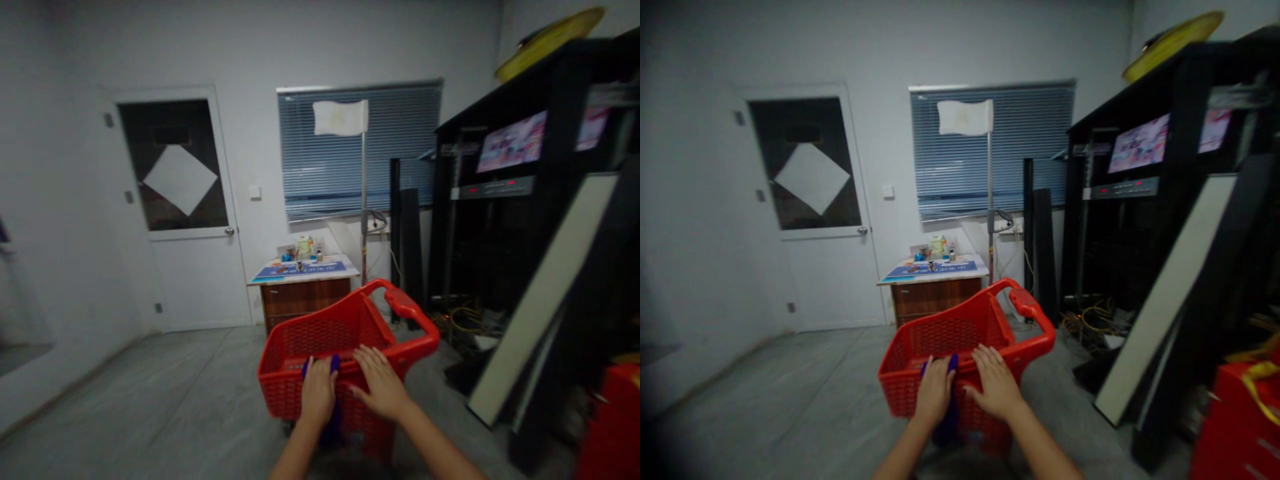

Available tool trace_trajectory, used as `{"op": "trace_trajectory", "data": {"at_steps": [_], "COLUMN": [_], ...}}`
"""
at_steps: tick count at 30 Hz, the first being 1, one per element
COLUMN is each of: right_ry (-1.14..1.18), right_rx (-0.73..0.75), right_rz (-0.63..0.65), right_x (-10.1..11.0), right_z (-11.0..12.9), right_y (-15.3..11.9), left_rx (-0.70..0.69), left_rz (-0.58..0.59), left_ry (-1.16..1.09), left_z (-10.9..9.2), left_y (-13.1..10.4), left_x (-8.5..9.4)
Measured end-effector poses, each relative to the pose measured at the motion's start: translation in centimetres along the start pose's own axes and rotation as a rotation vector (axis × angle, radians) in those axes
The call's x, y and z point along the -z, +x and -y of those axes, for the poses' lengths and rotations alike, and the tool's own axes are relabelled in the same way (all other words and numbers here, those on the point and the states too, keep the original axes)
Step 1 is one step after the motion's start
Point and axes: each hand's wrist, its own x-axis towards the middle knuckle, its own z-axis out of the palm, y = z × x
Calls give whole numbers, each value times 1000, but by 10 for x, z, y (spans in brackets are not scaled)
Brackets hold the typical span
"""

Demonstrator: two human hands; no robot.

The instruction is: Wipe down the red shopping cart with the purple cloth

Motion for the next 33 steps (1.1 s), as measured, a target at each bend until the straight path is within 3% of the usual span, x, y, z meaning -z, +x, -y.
{"op": "trace_trajectory", "data": {"at_steps": [8, 16, 19, 25, 33], "right_ry": [-13, -148, -157, -165, -162], "right_rx": [-27, -100, -77, -58, -67], "right_rz": [20, -139, -136, -159, -156], "right_x": [-5, 4, 6, 2, 1], "right_z": [6, -7, -9, -9, -7], "right_y": [6, -6, -7, -6, -6], "left_rx": [2, 80, 111, 47, 53], "left_rz": [77, 117, 145, 174, 173], "left_ry": [-23, -62, -77, -164, -154], "left_z": [-15, 16, 6, -25, -4], "left_y": [11, -1, 4, 18, 10], "left_x": [-2, 10, 8, -2, 10]}}
